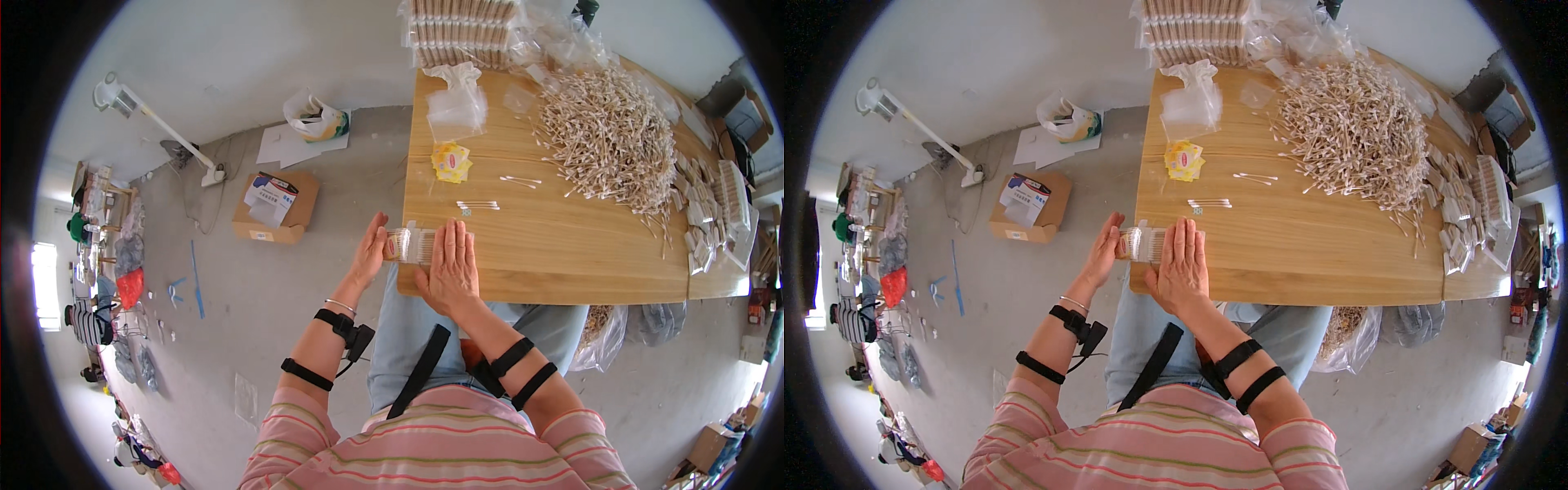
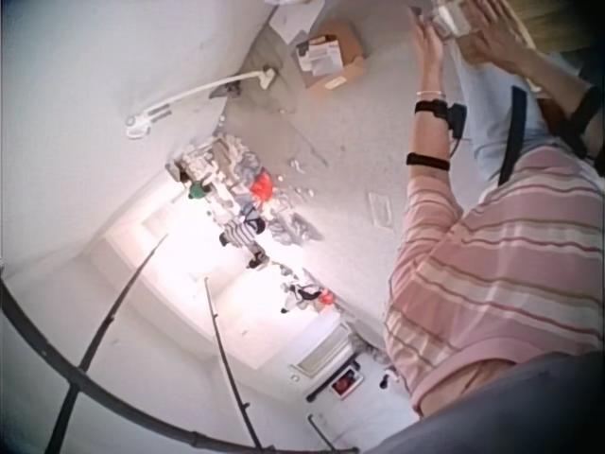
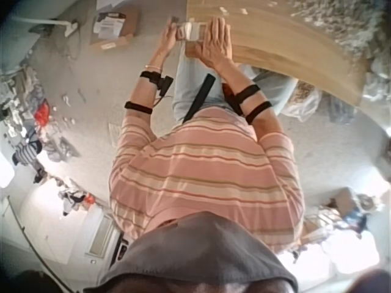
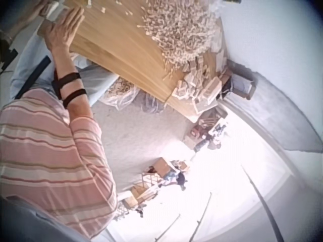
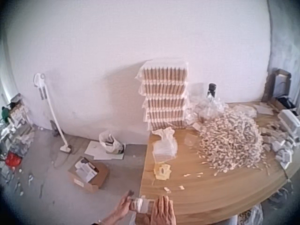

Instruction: Manually aligning bundles of cotton swabs and sliding them into small plastic packaging sleeves.

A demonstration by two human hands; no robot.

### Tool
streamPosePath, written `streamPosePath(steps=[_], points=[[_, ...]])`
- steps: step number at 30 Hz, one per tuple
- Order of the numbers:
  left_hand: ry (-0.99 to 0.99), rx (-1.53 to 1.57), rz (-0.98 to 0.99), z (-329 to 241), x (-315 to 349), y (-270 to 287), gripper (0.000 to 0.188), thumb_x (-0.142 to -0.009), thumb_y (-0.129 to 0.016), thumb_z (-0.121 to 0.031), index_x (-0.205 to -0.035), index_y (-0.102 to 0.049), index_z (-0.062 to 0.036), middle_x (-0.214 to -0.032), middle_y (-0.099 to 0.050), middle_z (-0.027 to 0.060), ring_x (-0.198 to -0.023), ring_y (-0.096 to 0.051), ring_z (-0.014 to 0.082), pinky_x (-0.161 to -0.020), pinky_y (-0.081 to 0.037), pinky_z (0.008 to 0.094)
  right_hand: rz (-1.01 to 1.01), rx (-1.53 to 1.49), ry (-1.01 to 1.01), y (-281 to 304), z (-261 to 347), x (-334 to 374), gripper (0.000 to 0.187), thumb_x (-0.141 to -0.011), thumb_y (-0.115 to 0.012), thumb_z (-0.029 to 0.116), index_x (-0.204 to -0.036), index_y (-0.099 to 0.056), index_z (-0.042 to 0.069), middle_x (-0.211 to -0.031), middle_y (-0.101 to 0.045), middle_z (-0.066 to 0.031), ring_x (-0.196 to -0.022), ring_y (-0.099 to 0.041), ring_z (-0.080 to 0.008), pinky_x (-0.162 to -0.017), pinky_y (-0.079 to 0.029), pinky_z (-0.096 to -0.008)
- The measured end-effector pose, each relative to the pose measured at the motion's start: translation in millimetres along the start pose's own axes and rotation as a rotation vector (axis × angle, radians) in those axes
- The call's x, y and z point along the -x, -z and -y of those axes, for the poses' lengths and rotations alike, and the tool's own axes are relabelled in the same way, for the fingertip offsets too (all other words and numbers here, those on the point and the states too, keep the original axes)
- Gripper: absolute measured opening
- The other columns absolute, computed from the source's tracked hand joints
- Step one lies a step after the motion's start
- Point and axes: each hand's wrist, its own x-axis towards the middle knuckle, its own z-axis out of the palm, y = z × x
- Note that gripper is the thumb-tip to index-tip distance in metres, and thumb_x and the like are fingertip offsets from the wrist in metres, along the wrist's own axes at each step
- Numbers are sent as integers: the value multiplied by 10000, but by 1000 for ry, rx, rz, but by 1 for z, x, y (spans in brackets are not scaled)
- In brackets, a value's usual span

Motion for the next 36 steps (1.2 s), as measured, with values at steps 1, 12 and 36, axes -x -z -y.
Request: streamPosePath(steps=[1,12,36], points=[[1,3,-1,1,-1,-1,633,-1020,-345,-402,-1477,-179,3,-1518,-270,159,-1415,-225,236,-1140,-225,333,14,2,-10,1,2,-1,869,-854,-496,413,-1427,-138,-134,-1517,-90,-298,-1434,-39,-413,-1171,-56,-470],[-51,271,-3,-3,3,-3,597,-1026,-356,-349,-1472,-188,11,-1520,-260,168,-1414,-231,242,-1146,-216,343,64,9,-10,-9,24,-12,851,-877,-448,435,-1439,-128,-118,-1534,-63,-269,-1441,-7,-394,-1174,-16,-456],[-151,415,-28,1,13,-4,692,-1004,-193,-526,-1488,-187,-31,-1535,-232,133,-1430,-180,240,-1159,-162,366,-308,-1214,9,-26,26,-40,616,-965,-385,314,-1437,-232,-51,-1517,-215,-215,-1432,-139,-328,-1168,-96,-414]])
